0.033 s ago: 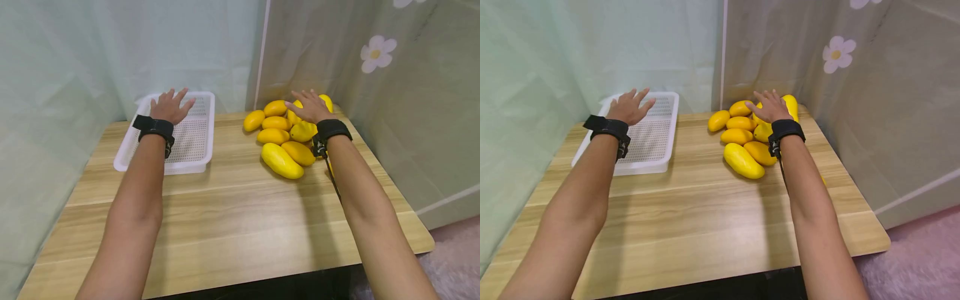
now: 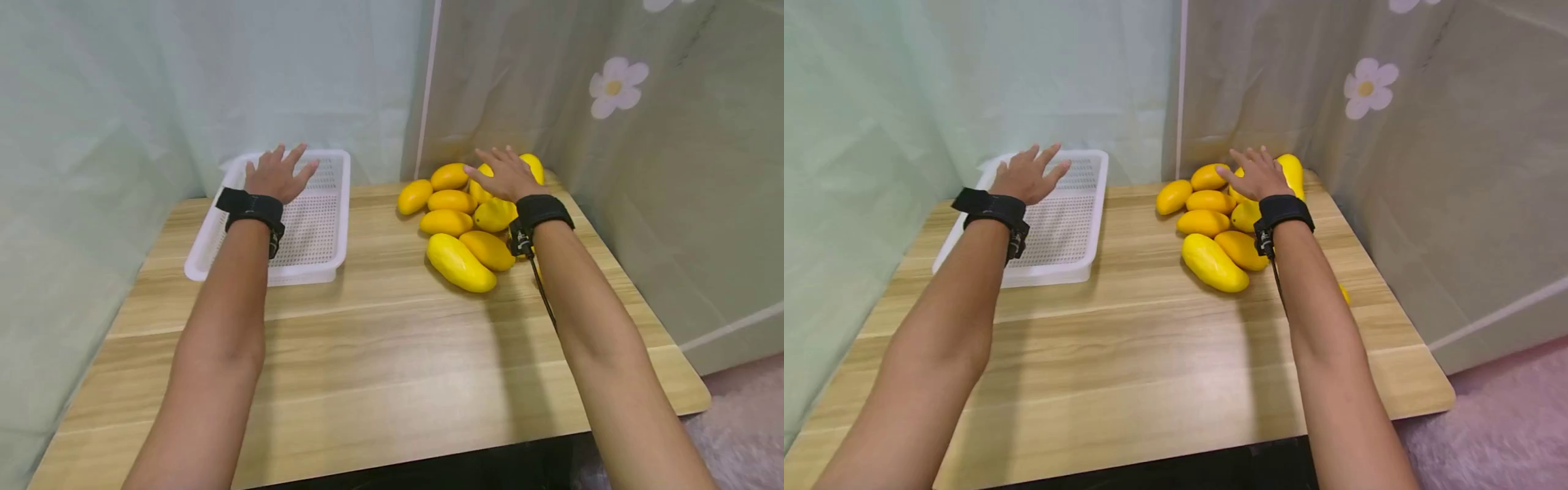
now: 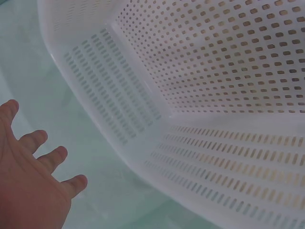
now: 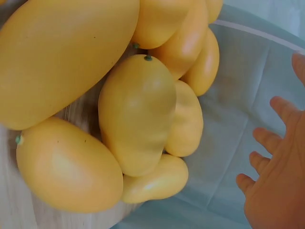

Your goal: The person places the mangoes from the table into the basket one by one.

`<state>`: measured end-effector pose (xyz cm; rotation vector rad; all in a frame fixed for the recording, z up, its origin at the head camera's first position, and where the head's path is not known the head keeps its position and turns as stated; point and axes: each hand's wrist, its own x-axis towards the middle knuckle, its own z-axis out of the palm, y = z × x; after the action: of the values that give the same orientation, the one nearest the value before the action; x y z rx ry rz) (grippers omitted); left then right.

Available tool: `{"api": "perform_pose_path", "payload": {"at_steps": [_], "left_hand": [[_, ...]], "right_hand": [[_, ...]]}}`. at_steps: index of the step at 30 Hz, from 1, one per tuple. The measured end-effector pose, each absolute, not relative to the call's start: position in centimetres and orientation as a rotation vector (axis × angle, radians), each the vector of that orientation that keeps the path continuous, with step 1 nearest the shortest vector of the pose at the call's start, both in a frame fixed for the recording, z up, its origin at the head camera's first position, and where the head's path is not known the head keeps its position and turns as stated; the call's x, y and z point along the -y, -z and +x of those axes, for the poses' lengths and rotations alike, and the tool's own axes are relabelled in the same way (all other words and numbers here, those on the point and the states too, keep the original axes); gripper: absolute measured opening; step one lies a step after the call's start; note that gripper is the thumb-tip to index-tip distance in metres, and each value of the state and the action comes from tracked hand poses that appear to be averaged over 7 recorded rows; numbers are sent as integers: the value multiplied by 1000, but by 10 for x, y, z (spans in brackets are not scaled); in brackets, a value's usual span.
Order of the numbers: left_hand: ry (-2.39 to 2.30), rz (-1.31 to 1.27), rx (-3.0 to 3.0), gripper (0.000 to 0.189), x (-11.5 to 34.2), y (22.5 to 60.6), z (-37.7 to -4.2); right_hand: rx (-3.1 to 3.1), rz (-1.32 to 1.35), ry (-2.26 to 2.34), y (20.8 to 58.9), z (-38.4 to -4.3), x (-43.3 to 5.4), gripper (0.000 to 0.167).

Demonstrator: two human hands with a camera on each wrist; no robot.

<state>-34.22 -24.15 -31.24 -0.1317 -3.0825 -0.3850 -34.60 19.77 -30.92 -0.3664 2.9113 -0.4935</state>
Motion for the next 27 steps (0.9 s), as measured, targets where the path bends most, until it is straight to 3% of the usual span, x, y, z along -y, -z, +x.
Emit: {"api": "perform_pose_path", "payload": {"at_steps": [15, 27], "left_hand": [[430, -140, 3101, 71, 243, 307, -338], [615, -367, 3048, 68, 241, 286, -322]], "right_hand": [[-2906, -415, 477, 315, -353, -198, 79], [-2895, -583, 727, 322, -344, -206, 74]]}}
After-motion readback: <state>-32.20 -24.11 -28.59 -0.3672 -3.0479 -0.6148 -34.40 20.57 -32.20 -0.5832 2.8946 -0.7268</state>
